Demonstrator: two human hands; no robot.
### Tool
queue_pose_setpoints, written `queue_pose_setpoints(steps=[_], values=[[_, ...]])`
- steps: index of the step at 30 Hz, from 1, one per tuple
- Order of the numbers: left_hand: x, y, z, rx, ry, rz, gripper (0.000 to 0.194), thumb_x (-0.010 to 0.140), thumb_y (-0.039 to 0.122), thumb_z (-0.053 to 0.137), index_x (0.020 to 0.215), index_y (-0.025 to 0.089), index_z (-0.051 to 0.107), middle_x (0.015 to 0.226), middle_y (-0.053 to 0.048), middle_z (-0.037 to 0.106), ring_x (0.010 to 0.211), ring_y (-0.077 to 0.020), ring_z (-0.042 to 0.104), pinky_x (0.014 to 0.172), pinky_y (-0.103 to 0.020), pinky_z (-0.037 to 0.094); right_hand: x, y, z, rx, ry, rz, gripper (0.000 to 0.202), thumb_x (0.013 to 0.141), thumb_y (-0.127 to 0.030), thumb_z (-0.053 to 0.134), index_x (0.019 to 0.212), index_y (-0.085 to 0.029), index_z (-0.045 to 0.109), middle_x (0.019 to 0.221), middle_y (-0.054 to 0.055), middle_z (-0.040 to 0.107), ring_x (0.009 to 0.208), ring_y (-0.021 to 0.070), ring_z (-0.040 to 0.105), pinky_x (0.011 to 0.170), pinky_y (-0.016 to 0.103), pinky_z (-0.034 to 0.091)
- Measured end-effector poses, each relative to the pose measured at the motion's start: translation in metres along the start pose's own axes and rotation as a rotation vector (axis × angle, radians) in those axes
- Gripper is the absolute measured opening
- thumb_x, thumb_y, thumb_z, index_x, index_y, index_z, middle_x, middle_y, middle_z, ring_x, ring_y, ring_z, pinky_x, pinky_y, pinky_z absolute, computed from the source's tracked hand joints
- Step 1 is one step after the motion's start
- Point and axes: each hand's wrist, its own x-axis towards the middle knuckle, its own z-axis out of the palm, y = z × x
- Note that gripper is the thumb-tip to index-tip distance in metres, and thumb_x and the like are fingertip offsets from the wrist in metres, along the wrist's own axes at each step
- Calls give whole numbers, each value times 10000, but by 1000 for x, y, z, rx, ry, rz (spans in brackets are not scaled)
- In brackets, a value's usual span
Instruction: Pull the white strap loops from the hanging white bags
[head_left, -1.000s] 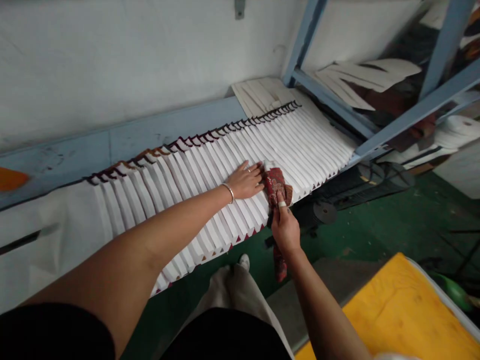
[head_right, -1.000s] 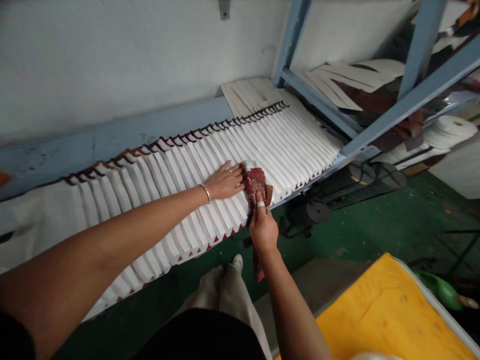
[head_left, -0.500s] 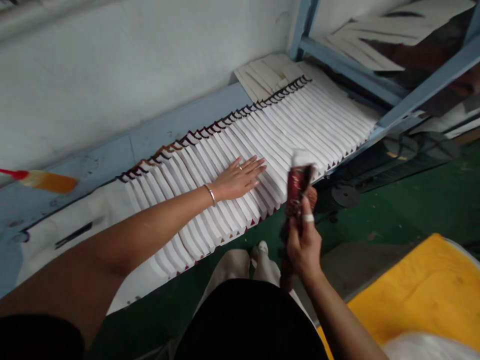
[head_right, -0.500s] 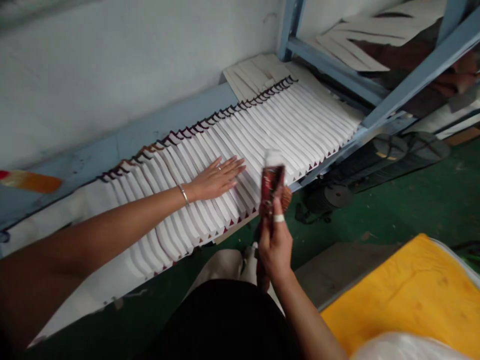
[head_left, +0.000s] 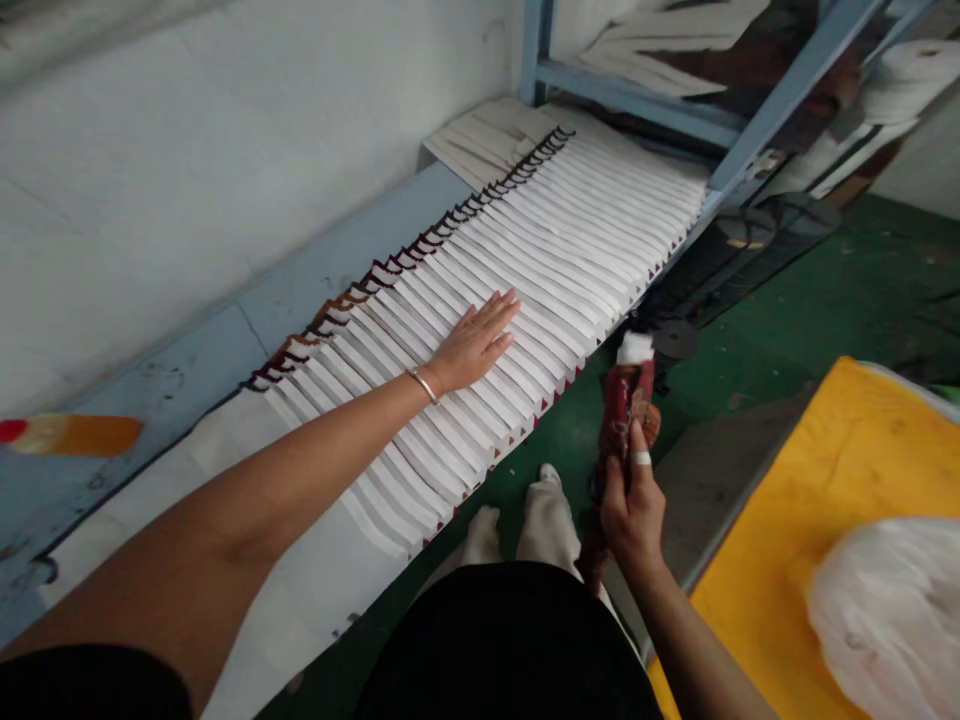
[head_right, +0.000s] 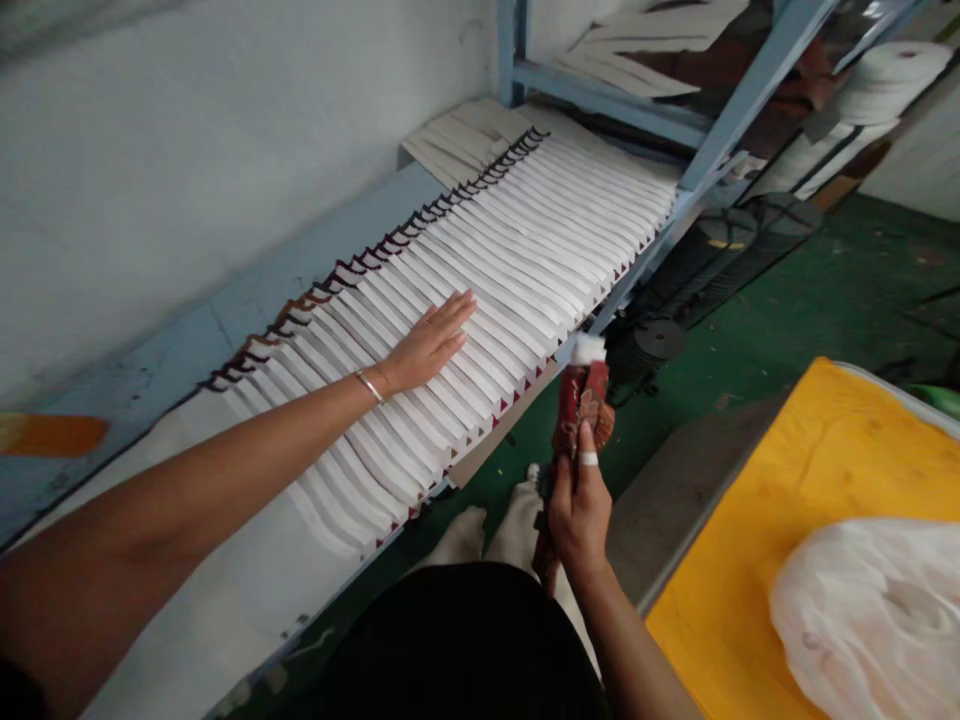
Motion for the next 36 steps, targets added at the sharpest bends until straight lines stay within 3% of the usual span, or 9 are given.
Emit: queue_pose_setpoints(steps=[3,5,10,14,18,23,27,32,36], values=[[-33,11,1,150,-64,122,583,1016,390,329,1570,231,244,1644,-75,230,1541,-242,119,1243,-525,117,8,-55,36,30,-120,-33,607,1008,-314,371,1591,-233,222,1412,132,568,1173,244,627,951,350,509],[-49,13,10,219,-99,138,582,1003,389,366,1554,216,296,1624,-93,281,1535,-258,149,1240,-544,108,6,-69,71,-29,-242,43,593,999,-291,342,1583,-230,256,1336,151,614,1005,252,683,868,371,534],[-53,6,29,221,-66,153,589,1022,434,289,1578,254,219,1657,-33,179,1541,-233,122,1240,-521,107,-53,-33,120,-22,-237,198,540,962,-291,382,1487,-192,458,1083,121,726,838,216,698,749,315,549],[-44,0,21,118,-113,100,614,1029,419,233,1597,214,122,1654,-65,182,1538,-216,138,1239,-507,110,-100,-16,92,-7,-92,334,545,975,-336,318,1455,-137,483,1131,139,716,974,219,695,785,321,559],[-60,-1,1,24,-93,84,589,1037,372,188,1597,203,118,1661,-78,152,1539,-194,129,1228,-452,197,-84,-58,56,56,90,293,599,1021,-351,262,1593,-189,184,1477,138,502,1274,206,554,993,339,486],[-107,-1,0,276,-122,107,559,998,347,364,1535,194,345,1594,-118,344,1521,-272,208,1240,-540,128,-51,-109,82,-61,-246,-34,603,994,-242,374,1577,-335,251,1356,118,592,913,228,698,760,323,557],[-118,-8,14,300,-101,100,582,1014,391,331,1568,226,262,1638,-71,245,1536,-251,146,1236,-539,134,-76,-67,107,-120,-369,87,592,980,-249,417,1556,-335,311,1234,112,659,830,220,704,715,311,545],[-114,-12,4,143,-85,74,580,1042,413,198,1595,251,137,1649,-63,206,1534,-206,157,1237,-497,146,-119,-1,67,-141,-265,289,527,984,-271,369,1502,-201,439,1049,123,740,841,218,721,714,289,548],[-146,-5,-16,96,-69,75,579,1044,402,177,1599,244,123,1656,-59,175,1537,-191,143,1243,-464,167,-118,-42,43,-25,18,319,596,1020,-354,290,1586,-173,230,1376,159,598,1121,224,658,863,310,536]])
